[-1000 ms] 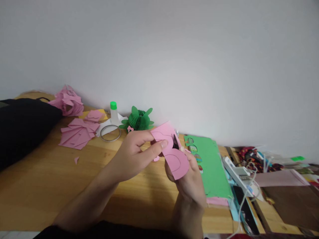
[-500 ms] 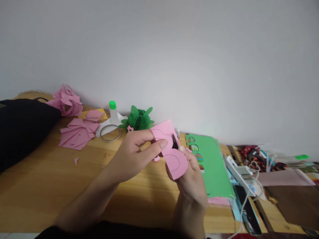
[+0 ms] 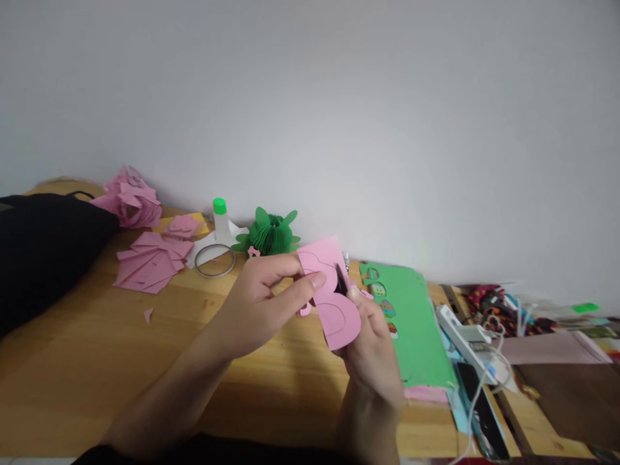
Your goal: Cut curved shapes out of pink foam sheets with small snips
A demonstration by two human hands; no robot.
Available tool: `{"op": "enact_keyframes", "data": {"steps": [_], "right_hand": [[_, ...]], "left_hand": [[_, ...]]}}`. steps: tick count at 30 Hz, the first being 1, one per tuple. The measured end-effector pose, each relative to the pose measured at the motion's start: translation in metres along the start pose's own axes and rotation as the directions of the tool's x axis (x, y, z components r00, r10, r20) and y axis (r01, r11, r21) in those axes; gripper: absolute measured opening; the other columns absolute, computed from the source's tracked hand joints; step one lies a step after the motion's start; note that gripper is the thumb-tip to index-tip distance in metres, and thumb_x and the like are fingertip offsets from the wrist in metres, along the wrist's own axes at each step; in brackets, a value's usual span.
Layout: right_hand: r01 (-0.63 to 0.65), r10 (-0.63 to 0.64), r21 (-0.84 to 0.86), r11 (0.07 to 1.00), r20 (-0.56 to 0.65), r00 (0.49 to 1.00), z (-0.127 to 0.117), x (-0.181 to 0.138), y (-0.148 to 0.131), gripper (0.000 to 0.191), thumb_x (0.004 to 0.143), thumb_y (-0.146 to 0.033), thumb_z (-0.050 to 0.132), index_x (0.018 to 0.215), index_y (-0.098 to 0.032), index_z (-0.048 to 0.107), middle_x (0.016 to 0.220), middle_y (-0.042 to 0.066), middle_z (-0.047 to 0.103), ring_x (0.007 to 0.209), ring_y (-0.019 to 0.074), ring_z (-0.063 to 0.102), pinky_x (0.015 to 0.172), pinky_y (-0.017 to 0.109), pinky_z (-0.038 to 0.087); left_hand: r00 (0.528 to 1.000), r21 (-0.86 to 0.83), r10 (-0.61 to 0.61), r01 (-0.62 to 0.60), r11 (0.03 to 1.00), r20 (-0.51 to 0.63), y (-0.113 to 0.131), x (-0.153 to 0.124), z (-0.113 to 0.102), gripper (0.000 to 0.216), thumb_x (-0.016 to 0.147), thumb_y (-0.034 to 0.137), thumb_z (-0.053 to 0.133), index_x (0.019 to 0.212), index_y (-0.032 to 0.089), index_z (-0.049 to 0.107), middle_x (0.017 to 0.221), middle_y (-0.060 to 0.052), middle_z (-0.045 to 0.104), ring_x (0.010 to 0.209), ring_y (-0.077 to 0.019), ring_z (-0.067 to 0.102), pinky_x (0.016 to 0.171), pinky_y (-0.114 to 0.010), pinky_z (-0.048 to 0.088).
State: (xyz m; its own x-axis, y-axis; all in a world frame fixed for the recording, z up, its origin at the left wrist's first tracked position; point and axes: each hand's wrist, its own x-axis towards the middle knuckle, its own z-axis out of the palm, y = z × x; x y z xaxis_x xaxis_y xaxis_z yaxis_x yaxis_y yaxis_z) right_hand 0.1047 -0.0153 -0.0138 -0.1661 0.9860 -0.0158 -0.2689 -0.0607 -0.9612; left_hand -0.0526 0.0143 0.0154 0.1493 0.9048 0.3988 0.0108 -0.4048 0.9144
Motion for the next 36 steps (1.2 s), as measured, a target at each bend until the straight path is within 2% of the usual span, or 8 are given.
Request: {"op": "enact_keyframes", "data": {"steps": [7, 11, 23, 27, 36], "right_hand": [[0.042, -0.039, -0.08, 0.996, 0.035, 0.999, -0.0027, -0.001, -0.0027, 0.046, 0.096, -0.051, 0.053, 0.063, -0.02, 0.047, 0.049, -0.008, 0.034, 0.04, 0.0052, 0.02, 0.035, 0.018, 0.019], [0.063, -0.056, -0.098, 0.993, 0.072, 0.996, -0.0031, -0.0005, -0.0045, 0.046, 0.097, -0.05, 0.053, 0.064, -0.02, 0.046, 0.05, -0.008, 0.034, 0.04, 0.0047, 0.019, 0.035, 0.017, 0.019], [0.027, -0.024, -0.058, 0.998, 0.042, 0.999, -0.0023, -0.0025, -0.0053, 0.045, 0.096, -0.052, 0.054, 0.065, -0.019, 0.05, 0.051, -0.009, 0.03, 0.041, 0.0047, 0.015, 0.035, 0.016, 0.018], [0.022, -0.019, -0.064, 0.998, 0.049, 0.999, -0.0032, -0.0025, -0.0049, 0.045, 0.097, -0.052, 0.053, 0.066, -0.019, 0.052, 0.051, -0.009, 0.03, 0.041, 0.005, 0.016, 0.035, 0.017, 0.018], [0.047, -0.035, -0.112, 0.993, 0.107, 0.994, -0.0027, -0.0028, -0.0079, 0.047, 0.099, -0.053, 0.048, 0.065, -0.019, 0.05, 0.05, -0.008, 0.033, 0.042, 0.0064, 0.021, 0.037, 0.019, 0.019]], "left_hand": [[1.0, -0.026, -0.017, 0.016, 1.0, -0.014, -0.0003, 0.0009, 0.0017, 0.029, 0.084, 0.015, 0.056, 0.055, 0.016, 0.056, 0.051, 0.006, 0.056, 0.051, -0.0065, 0.053, 0.049, -0.015, 0.044], [0.999, -0.013, -0.029, 0.028, 1.0, -0.031, -0.0006, 0.0008, 0.0009, 0.027, 0.086, 0.019, 0.056, 0.059, 0.016, 0.057, 0.055, 0.004, 0.055, 0.054, -0.0069, 0.05, 0.05, -0.016, 0.043], [0.998, 0.039, 0.043, -0.044, 0.998, 0.048, -0.0005, -0.0002, 0.001, 0.03, 0.085, 0.01, 0.054, 0.056, 0.016, 0.047, 0.053, 0.008, 0.039, 0.05, -0.0044, 0.037, 0.045, -0.016, 0.031], [0.998, 0.052, 0.048, -0.05, 0.997, 0.041, -0.0003, -0.0005, 0.0003, 0.03, 0.085, 0.011, 0.055, 0.057, 0.016, 0.048, 0.055, 0.008, 0.04, 0.051, -0.0041, 0.037, 0.045, -0.015, 0.03], [0.999, 0.02, 0.001, -0.001, 1.0, 0.037, 0.0032, -0.0002, 0.001, 0.03, 0.086, 0.015, 0.054, 0.056, 0.016, 0.052, 0.055, 0.006, 0.048, 0.054, -0.0064, 0.045, 0.05, -0.017, 0.037]]}}
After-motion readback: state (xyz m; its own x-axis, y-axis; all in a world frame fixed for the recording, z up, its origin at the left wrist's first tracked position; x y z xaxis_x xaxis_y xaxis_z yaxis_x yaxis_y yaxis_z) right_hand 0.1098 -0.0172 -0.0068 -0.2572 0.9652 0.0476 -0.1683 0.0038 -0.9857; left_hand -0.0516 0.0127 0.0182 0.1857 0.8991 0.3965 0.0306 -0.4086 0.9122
